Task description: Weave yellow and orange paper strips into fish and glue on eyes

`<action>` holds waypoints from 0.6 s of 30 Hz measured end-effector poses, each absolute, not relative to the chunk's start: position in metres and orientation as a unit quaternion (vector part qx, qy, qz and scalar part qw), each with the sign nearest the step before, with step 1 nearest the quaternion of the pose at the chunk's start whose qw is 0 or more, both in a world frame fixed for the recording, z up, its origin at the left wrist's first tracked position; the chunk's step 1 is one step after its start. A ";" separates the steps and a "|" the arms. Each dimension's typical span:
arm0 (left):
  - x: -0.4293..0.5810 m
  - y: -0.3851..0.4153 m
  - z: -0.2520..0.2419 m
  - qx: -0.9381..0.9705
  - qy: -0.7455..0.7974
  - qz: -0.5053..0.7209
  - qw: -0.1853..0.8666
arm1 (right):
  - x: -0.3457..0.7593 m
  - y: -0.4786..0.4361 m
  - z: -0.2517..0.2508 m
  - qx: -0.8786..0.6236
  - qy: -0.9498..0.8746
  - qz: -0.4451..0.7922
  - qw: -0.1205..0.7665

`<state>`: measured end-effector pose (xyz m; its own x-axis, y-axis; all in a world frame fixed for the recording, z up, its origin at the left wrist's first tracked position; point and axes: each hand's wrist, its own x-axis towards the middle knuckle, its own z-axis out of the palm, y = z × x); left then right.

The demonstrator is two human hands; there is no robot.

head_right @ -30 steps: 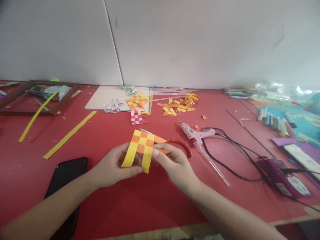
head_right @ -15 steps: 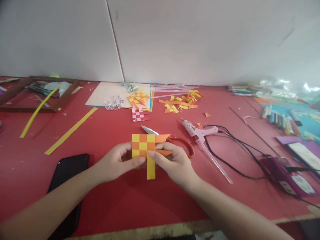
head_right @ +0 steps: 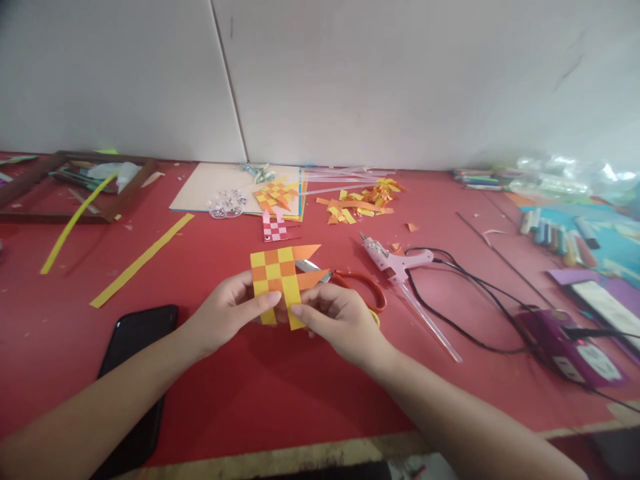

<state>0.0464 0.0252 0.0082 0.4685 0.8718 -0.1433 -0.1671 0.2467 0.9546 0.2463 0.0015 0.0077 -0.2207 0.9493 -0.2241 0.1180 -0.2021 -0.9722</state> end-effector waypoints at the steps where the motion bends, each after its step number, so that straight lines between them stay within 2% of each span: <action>1: 0.046 0.025 0.008 0.487 0.367 0.367 0.703 | 0.246 0.002 0.008 -0.509 -0.522 0.584 0.357; 11: 0.047 0.025 0.008 0.493 0.367 0.374 0.695 | 0.245 0.001 0.007 -0.510 -0.544 0.574 0.338; 18: 0.044 0.029 0.004 0.532 0.373 0.393 0.650 | 0.247 0.001 0.008 -0.505 -0.543 0.577 0.343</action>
<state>0.0439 0.0285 0.0040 0.4126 0.9084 -0.0678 -0.1133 0.1250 0.9857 0.2467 0.0012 0.0083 -0.2538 0.9442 -0.2099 0.1521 -0.1753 -0.9727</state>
